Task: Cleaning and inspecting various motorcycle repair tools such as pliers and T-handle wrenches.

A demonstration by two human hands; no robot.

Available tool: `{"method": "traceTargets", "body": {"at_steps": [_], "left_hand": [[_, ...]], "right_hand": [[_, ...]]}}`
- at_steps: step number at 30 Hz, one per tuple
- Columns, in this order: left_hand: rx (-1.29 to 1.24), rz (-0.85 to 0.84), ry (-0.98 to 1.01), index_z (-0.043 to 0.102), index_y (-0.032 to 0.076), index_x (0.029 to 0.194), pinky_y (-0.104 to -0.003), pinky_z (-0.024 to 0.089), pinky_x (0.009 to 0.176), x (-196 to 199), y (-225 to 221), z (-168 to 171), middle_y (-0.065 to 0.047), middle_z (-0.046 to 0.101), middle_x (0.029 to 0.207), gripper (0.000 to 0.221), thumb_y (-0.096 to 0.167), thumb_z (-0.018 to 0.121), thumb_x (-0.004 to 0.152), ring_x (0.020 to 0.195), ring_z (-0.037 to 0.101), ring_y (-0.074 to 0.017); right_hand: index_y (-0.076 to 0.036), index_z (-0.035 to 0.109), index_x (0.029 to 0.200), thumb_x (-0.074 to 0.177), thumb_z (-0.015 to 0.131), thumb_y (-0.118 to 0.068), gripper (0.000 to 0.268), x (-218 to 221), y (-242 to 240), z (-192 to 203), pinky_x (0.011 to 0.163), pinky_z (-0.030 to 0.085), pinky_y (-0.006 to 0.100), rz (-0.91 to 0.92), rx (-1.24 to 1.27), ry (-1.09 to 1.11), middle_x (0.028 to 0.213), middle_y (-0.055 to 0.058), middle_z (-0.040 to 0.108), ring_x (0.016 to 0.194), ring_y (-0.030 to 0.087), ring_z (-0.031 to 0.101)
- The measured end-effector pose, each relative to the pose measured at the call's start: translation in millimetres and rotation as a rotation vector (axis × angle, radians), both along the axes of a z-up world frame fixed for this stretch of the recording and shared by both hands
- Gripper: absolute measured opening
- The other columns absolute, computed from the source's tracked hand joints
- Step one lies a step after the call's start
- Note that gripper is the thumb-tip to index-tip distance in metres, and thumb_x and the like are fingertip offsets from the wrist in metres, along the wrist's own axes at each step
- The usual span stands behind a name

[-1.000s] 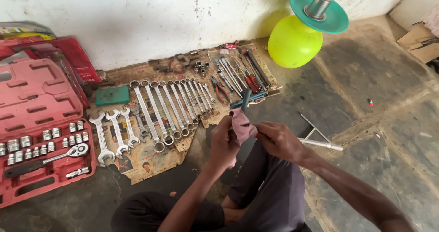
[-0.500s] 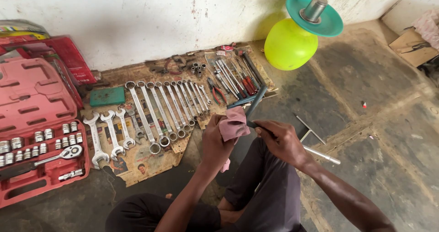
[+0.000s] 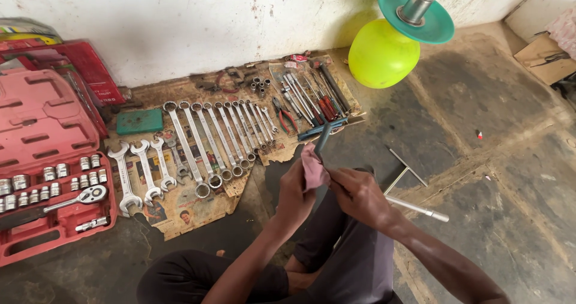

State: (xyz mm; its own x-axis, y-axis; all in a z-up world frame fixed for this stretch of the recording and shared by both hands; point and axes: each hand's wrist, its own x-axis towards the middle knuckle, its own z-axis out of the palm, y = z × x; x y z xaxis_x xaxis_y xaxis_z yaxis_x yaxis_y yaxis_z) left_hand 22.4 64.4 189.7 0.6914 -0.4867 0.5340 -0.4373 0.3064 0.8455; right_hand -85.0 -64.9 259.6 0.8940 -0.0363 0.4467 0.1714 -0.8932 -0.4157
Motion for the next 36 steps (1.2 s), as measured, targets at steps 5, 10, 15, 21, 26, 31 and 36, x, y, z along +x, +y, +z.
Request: {"method": "traceTargets", "body": {"at_steps": [5,10,15,21,26,31,36], "left_hand": [[-0.037,0.098,-0.178,0.064,-0.005,0.107,-0.033,0.058,0.062,4,-12,-40,-0.017,0.070,0.091,0.027,-0.015,0.059,0.083,0.077,0.074,-0.0248],[0.055,0.116,0.000,0.066,-0.005,0.099,-0.026,0.054,0.050,15,-5,-26,-0.014,0.068,0.072,0.026,-0.010,0.041,0.102,0.054,0.070,-0.0169],[0.355,-0.069,0.414,0.071,0.001,0.101,-0.030,0.058,0.049,34,8,14,-0.014,0.076,0.077,0.025,0.015,0.051,0.108,0.062,0.076,-0.0152],[0.119,0.487,-0.267,0.054,0.004,0.109,-0.038,0.051,0.063,18,4,3,-0.015,0.062,0.088,0.011,0.013,0.053,0.113,0.072,0.066,-0.0250],[0.104,0.120,0.155,0.057,0.002,0.114,-0.032,0.053,0.052,19,-2,-6,-0.011,0.072,0.085,0.016,0.015,0.057,0.105,0.062,0.070,-0.0161],[-0.035,-0.020,-0.095,0.059,-0.007,0.130,-0.033,0.055,0.063,14,4,12,-0.017,0.072,0.095,0.034,0.010,0.064,0.101,0.075,0.072,-0.0193],[-0.010,0.143,-0.179,0.061,-0.006,0.137,-0.034,0.049,0.057,4,4,9,-0.018,0.069,0.087,0.036,0.002,0.056,0.102,0.066,0.067,-0.0201]], "right_hand": [[0.004,0.071,0.108,0.089,0.071,0.002,0.019,-3,6,-18,0.063,0.058,0.038,-0.021,0.049,-0.015,0.089,0.016,0.074,0.075,0.028,0.074],[0.003,0.072,0.113,0.092,0.072,-0.003,0.022,-2,18,-11,0.058,0.056,0.033,-0.084,0.142,-0.025,0.095,0.016,0.077,0.073,0.022,0.075],[0.002,0.074,0.115,0.092,0.072,-0.004,0.024,1,13,1,0.056,0.055,0.032,-0.173,0.173,-0.023,0.094,0.015,0.079,0.068,0.019,0.074],[0.002,0.073,0.116,0.094,0.071,-0.006,0.023,0,6,0,0.062,0.058,0.030,-0.172,0.236,0.009,0.090,0.013,0.078,0.073,0.016,0.075],[0.003,0.074,0.114,0.094,0.071,-0.006,0.023,2,5,-4,0.062,0.057,0.031,-0.168,0.230,0.020,0.086,0.013,0.078,0.071,0.017,0.074],[0.004,0.073,0.115,0.094,0.070,-0.004,0.023,4,8,-1,0.061,0.057,0.031,-0.100,0.177,0.024,0.084,0.012,0.077,0.072,0.017,0.074],[0.005,0.072,0.114,0.093,0.070,-0.002,0.022,3,13,-7,0.061,0.058,0.031,-0.101,0.222,0.044,0.086,0.013,0.077,0.072,0.018,0.076]]}}
